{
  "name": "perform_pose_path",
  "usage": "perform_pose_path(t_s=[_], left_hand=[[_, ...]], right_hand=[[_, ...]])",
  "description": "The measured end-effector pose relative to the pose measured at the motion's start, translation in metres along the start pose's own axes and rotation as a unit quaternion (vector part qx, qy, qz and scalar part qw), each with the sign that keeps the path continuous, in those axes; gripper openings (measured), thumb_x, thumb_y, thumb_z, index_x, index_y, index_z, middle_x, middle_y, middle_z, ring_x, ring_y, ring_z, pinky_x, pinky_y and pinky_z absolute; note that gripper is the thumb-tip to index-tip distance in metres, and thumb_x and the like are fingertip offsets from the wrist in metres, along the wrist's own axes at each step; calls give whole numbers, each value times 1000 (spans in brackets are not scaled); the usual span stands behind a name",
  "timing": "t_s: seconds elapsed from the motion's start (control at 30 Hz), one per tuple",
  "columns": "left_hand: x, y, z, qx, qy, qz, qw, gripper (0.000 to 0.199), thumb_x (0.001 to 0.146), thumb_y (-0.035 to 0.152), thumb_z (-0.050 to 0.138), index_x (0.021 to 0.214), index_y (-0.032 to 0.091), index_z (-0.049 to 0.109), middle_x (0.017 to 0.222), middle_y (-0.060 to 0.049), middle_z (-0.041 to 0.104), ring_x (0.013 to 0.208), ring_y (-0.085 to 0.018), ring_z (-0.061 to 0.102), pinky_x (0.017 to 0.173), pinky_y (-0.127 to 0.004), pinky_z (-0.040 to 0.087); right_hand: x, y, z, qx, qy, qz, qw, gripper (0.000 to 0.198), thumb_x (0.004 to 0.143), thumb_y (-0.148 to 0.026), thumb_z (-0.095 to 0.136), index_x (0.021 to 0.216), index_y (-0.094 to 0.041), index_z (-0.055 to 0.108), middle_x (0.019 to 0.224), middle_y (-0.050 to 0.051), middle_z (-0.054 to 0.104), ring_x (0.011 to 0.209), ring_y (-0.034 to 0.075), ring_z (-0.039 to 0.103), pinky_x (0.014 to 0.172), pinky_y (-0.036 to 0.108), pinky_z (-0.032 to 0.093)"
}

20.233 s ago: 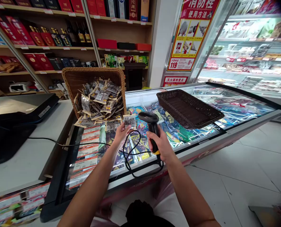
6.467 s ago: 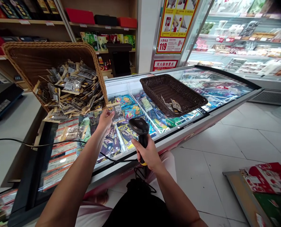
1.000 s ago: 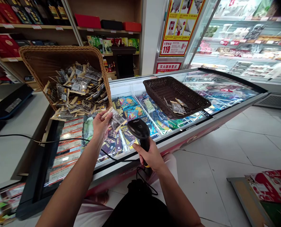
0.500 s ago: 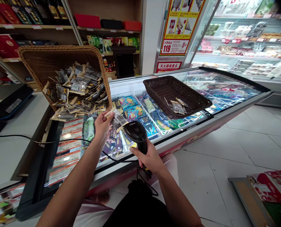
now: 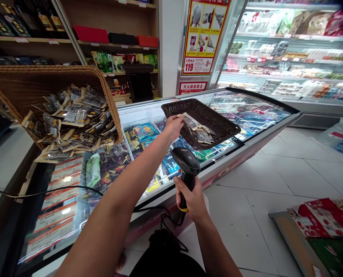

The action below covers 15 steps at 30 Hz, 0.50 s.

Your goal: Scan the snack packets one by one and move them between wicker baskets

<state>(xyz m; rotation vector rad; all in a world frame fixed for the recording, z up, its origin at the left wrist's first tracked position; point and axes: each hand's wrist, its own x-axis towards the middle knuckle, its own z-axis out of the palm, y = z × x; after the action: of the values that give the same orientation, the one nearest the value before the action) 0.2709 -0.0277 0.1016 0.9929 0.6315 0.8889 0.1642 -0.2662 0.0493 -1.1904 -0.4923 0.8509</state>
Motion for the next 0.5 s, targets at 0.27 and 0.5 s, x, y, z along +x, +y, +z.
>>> perform_pose_path(t_s=[0.27, 0.5], left_hand=[[-37, 19, -102, 62, 130, 173, 974, 11, 87, 18, 77, 94, 21, 68, 102, -6, 68, 103, -21, 67, 95, -34, 54], [-53, 74, -255, 414, 353, 305, 781, 31, 72, 8, 71, 97, 23, 59, 118, -13, 60, 130, -38, 50, 119, -54, 31]], right_hand=[[9, 9, 4, 9, -12, 10, 1000, 58, 76, -63, 85, 102, -22, 53, 54, -12, 50, 35, 7, 43, 35, 20, 37], [6, 17, 32, 12, -72, 41, 996, 59, 72, -58, 89, 100, -23, 50, 55, -13, 51, 33, 7, 43, 34, 21, 38]])
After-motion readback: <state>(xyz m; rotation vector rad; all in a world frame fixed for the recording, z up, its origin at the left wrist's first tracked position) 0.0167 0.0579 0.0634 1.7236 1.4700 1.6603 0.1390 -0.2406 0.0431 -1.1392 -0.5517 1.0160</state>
